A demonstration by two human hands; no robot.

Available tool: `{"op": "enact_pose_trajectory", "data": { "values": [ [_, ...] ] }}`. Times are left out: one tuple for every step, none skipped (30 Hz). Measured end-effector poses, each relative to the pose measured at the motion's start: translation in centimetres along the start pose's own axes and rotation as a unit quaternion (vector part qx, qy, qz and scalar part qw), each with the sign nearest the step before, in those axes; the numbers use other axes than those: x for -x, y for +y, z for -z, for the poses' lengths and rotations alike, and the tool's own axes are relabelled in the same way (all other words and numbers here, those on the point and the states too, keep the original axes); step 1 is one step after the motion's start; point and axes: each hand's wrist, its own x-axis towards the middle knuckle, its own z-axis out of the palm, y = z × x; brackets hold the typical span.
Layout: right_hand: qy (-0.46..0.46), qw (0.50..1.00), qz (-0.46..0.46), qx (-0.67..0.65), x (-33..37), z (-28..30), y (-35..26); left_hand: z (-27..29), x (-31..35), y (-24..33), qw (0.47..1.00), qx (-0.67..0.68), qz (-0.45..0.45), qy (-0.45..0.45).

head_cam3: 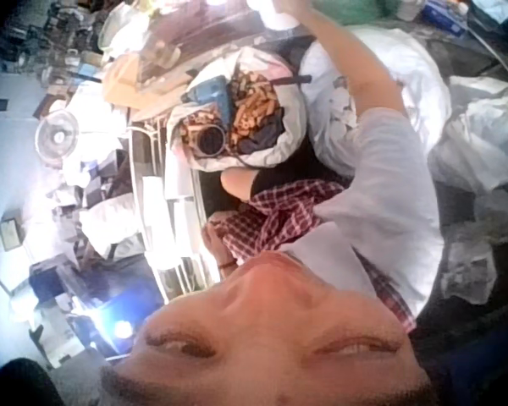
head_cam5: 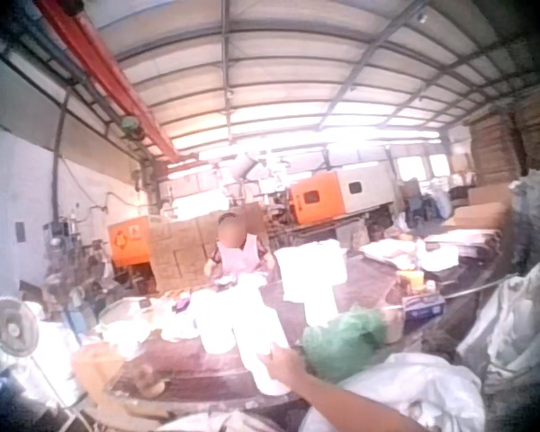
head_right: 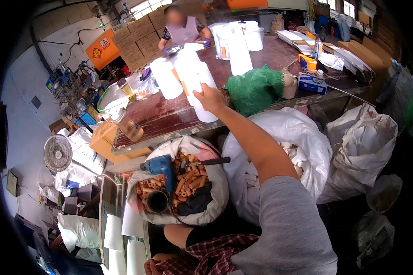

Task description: The person assembles white plastic components by inserting small wooden pegs, drilling holes with a power drill, and fitting parts together by hand at an industrial workstation.

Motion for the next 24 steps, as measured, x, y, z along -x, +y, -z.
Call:
{"op": "enact_pose_trajectory", "data": {
  "values": [
    [0.004, 1.0, -0.006, 0.0, -0.3, -0.3, 0.3, -0.2, 0.1, 0.5, 1.0, -0.003, -0.004, -0.008],
    [0.006, 1.0, -0.012, -0.002, -0.5, -0.7, 0.2, -0.3, 0.2, 0.8, 1.0, -0.005, -0.008, -0.014],
    [0.01, 1.0, -0.01, 0.012, -0.9, -1.2, 0.1, -0.2, 0.2, 0.7, 1.0, -0.017, -0.015, -0.012],
    [0.012, 1.0, -0.008, 0.026, -1.3, -1.6, 0.0, 0.3, 0.1, 0.2, 0.999, -0.029, -0.022, -0.009],
    [0.018, 0.999, -0.003, 0.04, -1.9, -1.9, -0.2, 0.6, -0.3, -0.3, 0.999, -0.038, -0.031, -0.007],
    [0.037, 0.998, 0.026, 0.047, -2.5, -2.5, 0.4, 1.2, -0.5, -1.0, 0.998, -0.051, -0.037, -0.003],
    [0.03, 0.999, 0.018, 0.035, -3.1, -2.7, 1.1, 1.9, -0.7, -1.8, 0.997, -0.065, -0.042, 0.001],
    [0.02, 0.999, 0.007, 0.027, -3.3, -2.8, 1.5, 2.3, -0.9, -2.3, 0.996, -0.08, -0.043, 0.004],
    [0.049, 0.997, 0.031, 0.044, -3.3, -3.4, 1.9, 2.5, -0.7, -2.4, 0.995, -0.087, -0.037, 0.01],
    [0.079, 0.994, 0.055, 0.06, -3.9, -3.9, 2.2, 2.5, -0.5, -2.3, 0.995, -0.094, -0.031, 0.016],
    [0.067, 0.993, 0.028, 0.092, -4.4, -4.5, 2.9, 2.9, 0.1, -2.4, 0.994, -0.109, -0.015, 0.02],
    [0.034, 0.993, 0.011, 0.114, -4.8, -4.9, 2.9, 3.4, 0.8, -2.7, 0.995, -0.093, -0.005, 0.033],
    [0.029, 0.992, 0.001, 0.12, -5.0, -4.9, 2.5, 3.8, 1.1, -3.2, 0.996, -0.076, 0.001, 0.044],
    [0.006, 0.995, 0.007, 0.104, -5.6, -4.9, 2.6, 3.9, 1.2, -3.2, 0.997, -0.056, 0.001, 0.051],
    [-0.003, 0.996, -0.008, 0.091, -6.5, -5.2, 3.0, 3.7, 1.6, -2.4, 0.997, -0.066, -0.01, 0.027],
    [-0.012, 0.997, -0.023, 0.079, -6.7, -5.8, 3.4, 3.6, 1.9, -2.6, 0.997, -0.068, -0.007, 0.023],
    [-0.05, 0.995, -0.031, 0.079, -6.8, -6.5, 4.5, 3.7, 2.0, -2.7, 0.997, -0.072, -0.009, 0.02],
    [-0.084, 0.993, -0.038, 0.079, -6.9, -7.2, 6.2, 4.0, 1.8, -2.8, 0.997, -0.074, -0.014, 0.016],
    [-0.117, 0.989, -0.042, 0.077, -7.5, -7.3, 7.5, 5.4, 0.7, -5.7, 0.996, -0.062, -0.02, 0.056],
    [-0.141, 0.982, -0.065, 0.11, -5.8, -7.9, 8.3, 5.2, 0.9, -5.4, 0.997, -0.058, -0.041, 0.038],
    [-0.2, 0.972, -0.094, 0.079, -4.3, -8.0, 7.5, 5.6, 1.3, -5.6, 0.996, -0.062, -0.04, 0.045],
    [-0.221, 0.965, -0.125, 0.063, -3.8, -7.9, 8.1, 5.7, 1.0, -5.8, 0.996, -0.061, -0.043, 0.04],
    [-0.225, 0.965, -0.109, 0.08, -3.4, -7.8, 8.7, 5.3, 1.6, -4.4, 0.995, -0.096, -0.02, 0.021],
    [-0.151, 0.98, -0.028, 0.125, -2.8, -8.0, 9.3, 5.5, 1.6, -4.1, 0.994, -0.11, -0.019, 0.012]
  ]
}}
